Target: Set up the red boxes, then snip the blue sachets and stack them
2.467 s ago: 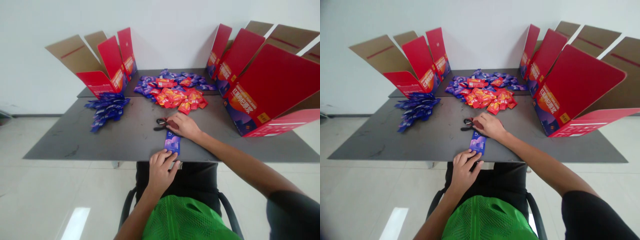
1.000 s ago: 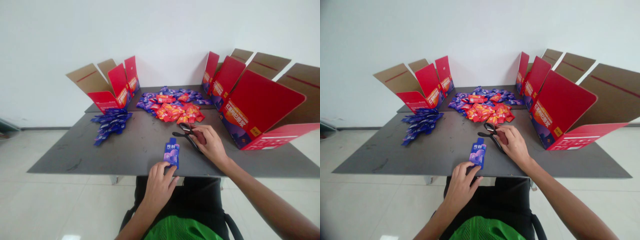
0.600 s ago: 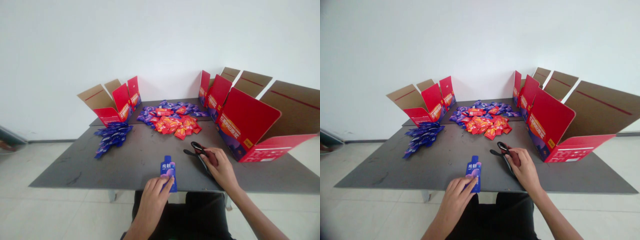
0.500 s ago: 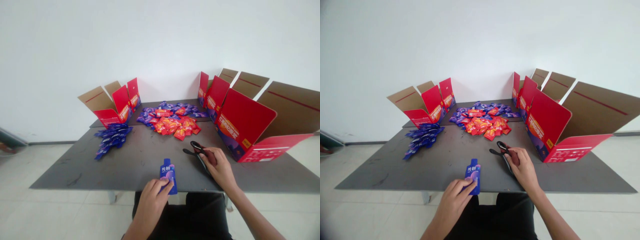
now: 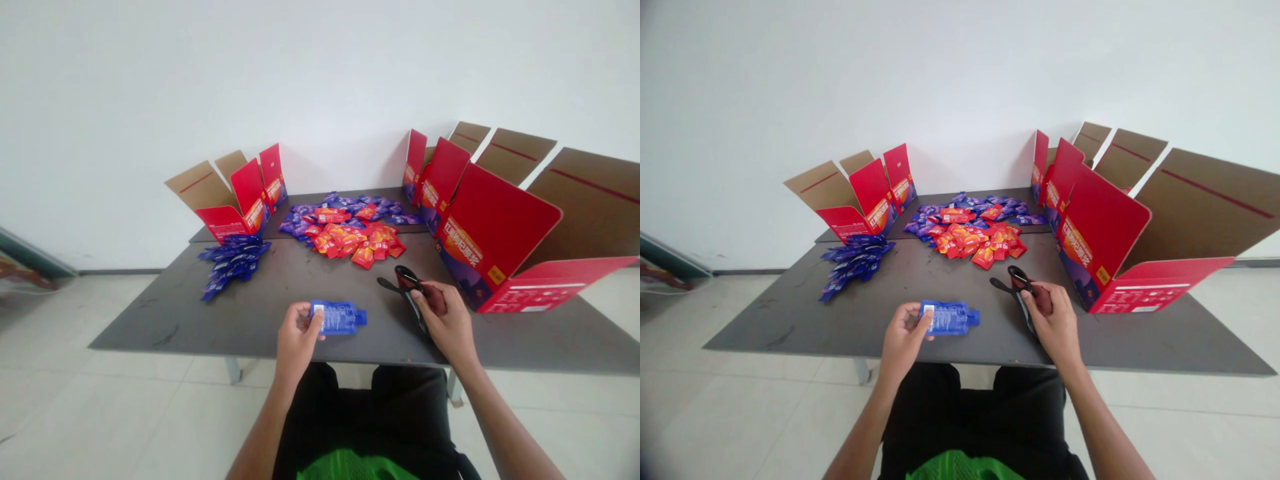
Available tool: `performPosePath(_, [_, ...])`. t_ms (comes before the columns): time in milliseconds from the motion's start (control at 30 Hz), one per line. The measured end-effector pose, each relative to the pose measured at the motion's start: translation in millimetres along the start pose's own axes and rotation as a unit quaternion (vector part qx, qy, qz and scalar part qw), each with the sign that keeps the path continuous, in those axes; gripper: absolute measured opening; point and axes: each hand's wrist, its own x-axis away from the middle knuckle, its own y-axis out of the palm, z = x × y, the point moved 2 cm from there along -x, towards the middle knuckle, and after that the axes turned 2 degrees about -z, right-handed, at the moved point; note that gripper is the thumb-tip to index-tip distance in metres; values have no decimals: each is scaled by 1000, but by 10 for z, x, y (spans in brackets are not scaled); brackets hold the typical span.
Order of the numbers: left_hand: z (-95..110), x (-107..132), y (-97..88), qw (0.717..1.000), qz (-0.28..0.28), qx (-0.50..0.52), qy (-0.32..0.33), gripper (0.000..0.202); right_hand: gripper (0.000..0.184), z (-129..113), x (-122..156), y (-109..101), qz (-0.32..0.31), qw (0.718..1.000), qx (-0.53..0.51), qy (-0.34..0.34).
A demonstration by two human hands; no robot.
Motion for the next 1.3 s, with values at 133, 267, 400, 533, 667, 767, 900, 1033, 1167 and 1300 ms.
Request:
performPosePath(133, [-152, 55, 79, 988, 15, -147, 39, 46, 37, 8, 0, 3, 1, 1000, -4, 16])
performPosePath(267, [-75, 160, 74, 918, -36, -377, 117, 44, 37, 8, 8, 13, -9, 1000, -10, 26])
performPosePath(400, [37, 259, 7, 861, -84, -448, 224, 35, 38, 35, 21, 23, -14, 999, -10, 32])
performPosePath(533, [25, 350, -106, 826, -117, -432, 342, 33, 37, 26, -18, 43, -22, 1000, 3, 21])
performPosePath(667, [-65, 395, -180, 819, -148, -414, 369, 33, 33, -281, -64, 153, -69, 997, -5, -26])
performPosePath(767, [-107, 434, -174, 821, -158, -407, 369, 32, 29, -726, 30, 361, -152, 983, -38, -90])
performPosePath(900, [-134, 502, -138, 822, -171, -406, 361, 31, 28, -1089, 261, 735, -258, 946, -34, -195])
performPosePath(1033, [-171, 538, -133, 824, -176, -398, 363, 31, 24, -839, 144, 928, -253, 944, 32, -211])
performPosePath(1167, [-220, 528, -136, 832, -172, -380, 365, 31, 22, -688, -160, 862, -179, 967, 84, -159])
performPosePath(1300, [-259, 512, -131, 846, -167, -366, 350, 26, 24, -1065, 44, 890, -202, 960, 16, -193])
